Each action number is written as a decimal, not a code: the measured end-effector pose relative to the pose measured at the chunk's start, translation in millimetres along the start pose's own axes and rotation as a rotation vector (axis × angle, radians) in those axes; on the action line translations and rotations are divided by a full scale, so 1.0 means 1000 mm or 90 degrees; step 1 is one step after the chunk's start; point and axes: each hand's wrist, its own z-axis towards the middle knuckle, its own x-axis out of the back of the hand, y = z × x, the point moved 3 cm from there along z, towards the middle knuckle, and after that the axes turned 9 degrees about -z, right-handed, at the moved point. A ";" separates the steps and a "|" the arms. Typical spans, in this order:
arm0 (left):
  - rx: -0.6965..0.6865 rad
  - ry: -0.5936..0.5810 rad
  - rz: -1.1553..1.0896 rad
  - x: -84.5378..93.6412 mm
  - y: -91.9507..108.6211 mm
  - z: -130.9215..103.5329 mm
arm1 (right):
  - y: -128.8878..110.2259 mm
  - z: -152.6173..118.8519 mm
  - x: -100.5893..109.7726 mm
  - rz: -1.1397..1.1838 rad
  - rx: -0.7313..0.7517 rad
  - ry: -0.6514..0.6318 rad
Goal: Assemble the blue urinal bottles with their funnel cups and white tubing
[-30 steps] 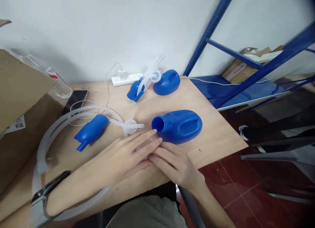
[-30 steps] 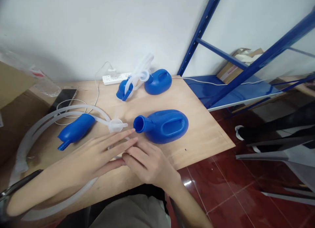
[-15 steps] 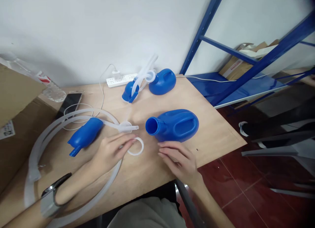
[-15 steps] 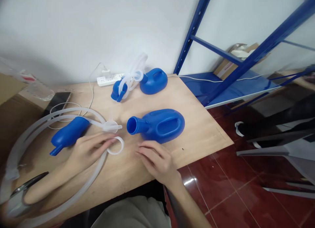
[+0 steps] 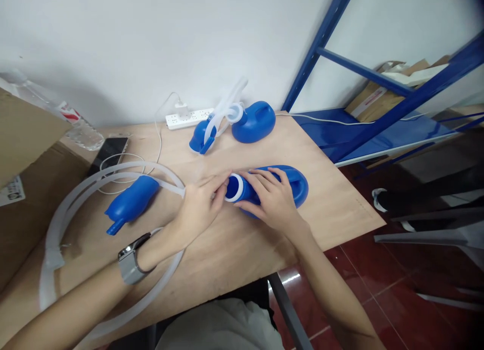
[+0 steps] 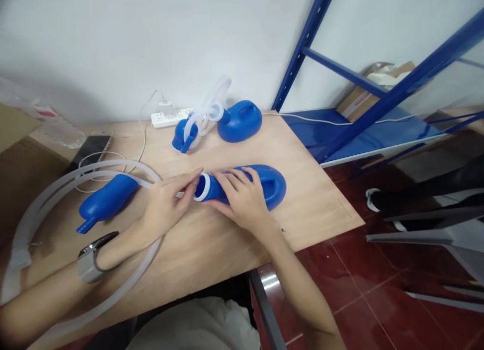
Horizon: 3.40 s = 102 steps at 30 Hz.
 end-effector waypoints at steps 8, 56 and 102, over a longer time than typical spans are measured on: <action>-0.005 -0.092 0.021 -0.018 -0.001 -0.016 | -0.005 0.000 -0.001 -0.009 0.013 0.046; 0.454 -0.167 -0.774 -0.022 -0.018 -0.009 | -0.016 -0.006 0.009 0.121 -0.151 0.020; 0.591 0.152 -0.868 -0.049 0.003 -0.045 | -0.036 0.000 0.004 0.073 -0.237 0.080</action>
